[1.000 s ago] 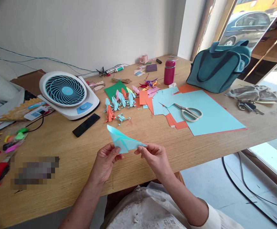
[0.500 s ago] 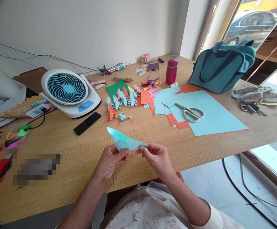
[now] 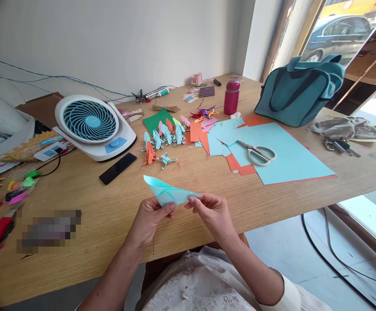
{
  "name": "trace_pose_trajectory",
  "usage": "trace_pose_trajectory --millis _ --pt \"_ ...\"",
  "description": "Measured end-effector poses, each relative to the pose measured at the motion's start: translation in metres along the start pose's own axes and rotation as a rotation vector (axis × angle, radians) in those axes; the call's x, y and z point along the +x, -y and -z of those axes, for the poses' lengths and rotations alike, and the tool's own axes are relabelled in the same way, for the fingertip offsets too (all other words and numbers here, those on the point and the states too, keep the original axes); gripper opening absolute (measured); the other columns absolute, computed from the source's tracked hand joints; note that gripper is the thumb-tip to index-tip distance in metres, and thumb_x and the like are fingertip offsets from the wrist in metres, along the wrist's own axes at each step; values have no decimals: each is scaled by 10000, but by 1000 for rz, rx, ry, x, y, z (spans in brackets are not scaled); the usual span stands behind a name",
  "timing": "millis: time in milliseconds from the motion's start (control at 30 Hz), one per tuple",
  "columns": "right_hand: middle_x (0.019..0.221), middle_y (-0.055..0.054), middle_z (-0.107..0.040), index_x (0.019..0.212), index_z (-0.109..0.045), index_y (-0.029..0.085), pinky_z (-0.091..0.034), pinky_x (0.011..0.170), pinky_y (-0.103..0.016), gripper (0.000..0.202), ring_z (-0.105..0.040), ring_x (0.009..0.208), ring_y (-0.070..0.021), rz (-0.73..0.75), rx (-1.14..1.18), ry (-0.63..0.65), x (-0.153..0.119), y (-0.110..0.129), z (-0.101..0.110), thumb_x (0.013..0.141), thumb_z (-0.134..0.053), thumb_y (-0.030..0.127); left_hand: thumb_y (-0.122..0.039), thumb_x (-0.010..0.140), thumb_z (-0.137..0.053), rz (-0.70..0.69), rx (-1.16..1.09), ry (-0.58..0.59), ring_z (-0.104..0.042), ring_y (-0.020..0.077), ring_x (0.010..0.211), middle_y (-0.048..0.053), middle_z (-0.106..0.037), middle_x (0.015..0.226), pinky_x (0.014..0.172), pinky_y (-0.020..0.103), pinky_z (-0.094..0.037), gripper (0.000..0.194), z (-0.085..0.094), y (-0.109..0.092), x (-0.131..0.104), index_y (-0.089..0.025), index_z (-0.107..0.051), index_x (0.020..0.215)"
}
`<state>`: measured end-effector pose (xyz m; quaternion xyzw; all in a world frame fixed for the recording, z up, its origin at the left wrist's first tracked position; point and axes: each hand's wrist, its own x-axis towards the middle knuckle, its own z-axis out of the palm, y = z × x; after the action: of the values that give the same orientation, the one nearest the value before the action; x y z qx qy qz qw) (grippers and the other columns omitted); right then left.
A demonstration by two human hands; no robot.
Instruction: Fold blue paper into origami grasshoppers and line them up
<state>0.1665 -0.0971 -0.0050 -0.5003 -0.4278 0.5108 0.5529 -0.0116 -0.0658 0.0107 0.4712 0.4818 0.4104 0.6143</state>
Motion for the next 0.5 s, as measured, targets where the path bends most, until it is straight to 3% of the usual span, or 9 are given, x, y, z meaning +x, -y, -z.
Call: trace_pose_trajectory --millis 200,367,500 --pt "658 -33 -707 648 -746 209 -429 589 -260 272 -549 617 -135 19 27 -13 0 2 -1 778 -745 447 -409 631 -869 5 -42 -10 -533 96 583 1 -654 625 534 203 -459 308 -6 -1 -1 -147 -710 661" --pt "699 -22 -709 686 -739 216 -485 651 -288 221 -600 677 -168 42 136 53 -1 6 -11 674 -830 417 -417 654 -857 13 -44 26 -563 120 690 26 -709 757 550 197 -457 296 -15 1 -5 -163 -756 767" --pt "697 -25 -718 712 -751 221 -494 665 -296 228 -619 678 -174 -10 161 48 -1 3 -15 676 -832 431 -426 654 -855 -25 -24 -28 -466 81 585 -10 -626 600 538 188 -394 305 -19 5 -5 -150 -727 670"
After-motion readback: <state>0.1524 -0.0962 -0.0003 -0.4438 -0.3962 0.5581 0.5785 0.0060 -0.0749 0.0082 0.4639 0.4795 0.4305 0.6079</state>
